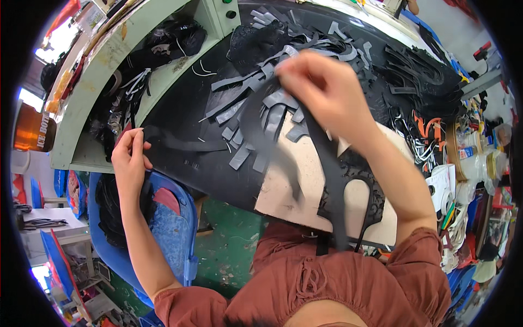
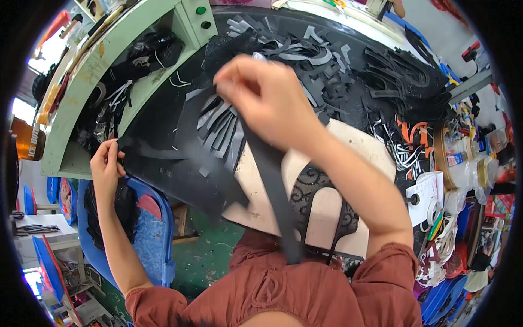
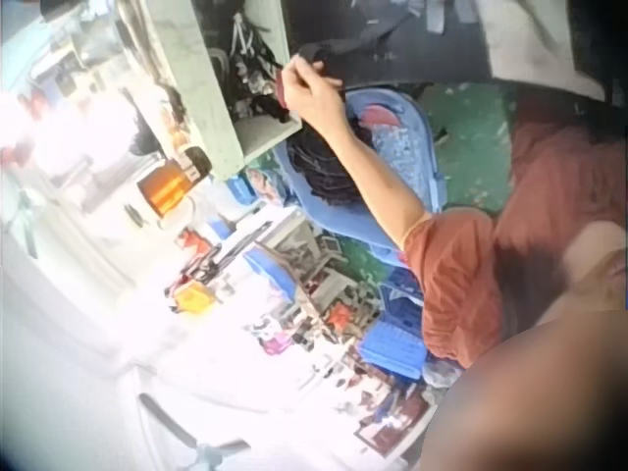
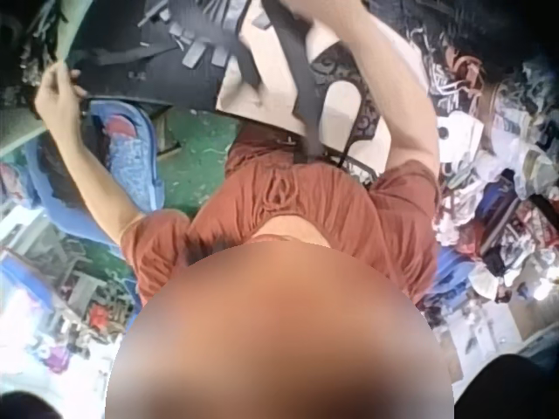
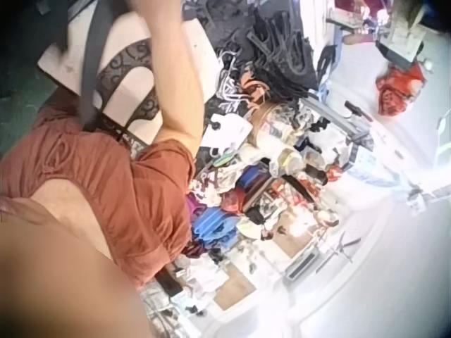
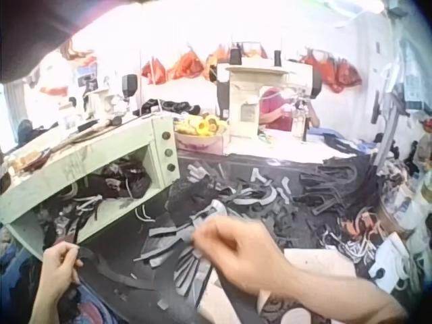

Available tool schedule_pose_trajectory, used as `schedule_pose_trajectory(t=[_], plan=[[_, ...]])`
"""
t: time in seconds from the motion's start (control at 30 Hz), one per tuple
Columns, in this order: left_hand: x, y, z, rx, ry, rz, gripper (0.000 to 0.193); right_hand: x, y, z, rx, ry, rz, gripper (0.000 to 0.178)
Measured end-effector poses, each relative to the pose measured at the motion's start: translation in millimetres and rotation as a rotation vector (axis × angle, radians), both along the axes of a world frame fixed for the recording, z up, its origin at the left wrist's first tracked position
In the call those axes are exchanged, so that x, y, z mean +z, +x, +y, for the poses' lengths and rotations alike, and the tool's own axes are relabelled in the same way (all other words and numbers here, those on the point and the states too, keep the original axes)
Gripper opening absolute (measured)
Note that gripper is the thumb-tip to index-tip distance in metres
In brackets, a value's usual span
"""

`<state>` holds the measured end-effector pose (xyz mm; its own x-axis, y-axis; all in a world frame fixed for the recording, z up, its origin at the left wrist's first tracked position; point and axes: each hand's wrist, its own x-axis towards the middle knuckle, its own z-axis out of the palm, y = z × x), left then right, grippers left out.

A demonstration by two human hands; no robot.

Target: Applying lining and adhesive strips to shoe upper components and securing them with a hammer.

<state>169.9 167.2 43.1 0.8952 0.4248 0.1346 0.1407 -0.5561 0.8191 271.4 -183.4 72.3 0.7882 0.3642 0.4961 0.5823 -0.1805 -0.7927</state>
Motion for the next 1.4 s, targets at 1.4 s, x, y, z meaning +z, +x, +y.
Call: schedule_pose_trajectory(t=[1.4], plan=[[-113.1, 8.4, -361.1, -1.197, 0.572, -0.338, 0.041, -19.0, -250.9, -374.1, -1.119, 0.459, -0.131, 0.023]])
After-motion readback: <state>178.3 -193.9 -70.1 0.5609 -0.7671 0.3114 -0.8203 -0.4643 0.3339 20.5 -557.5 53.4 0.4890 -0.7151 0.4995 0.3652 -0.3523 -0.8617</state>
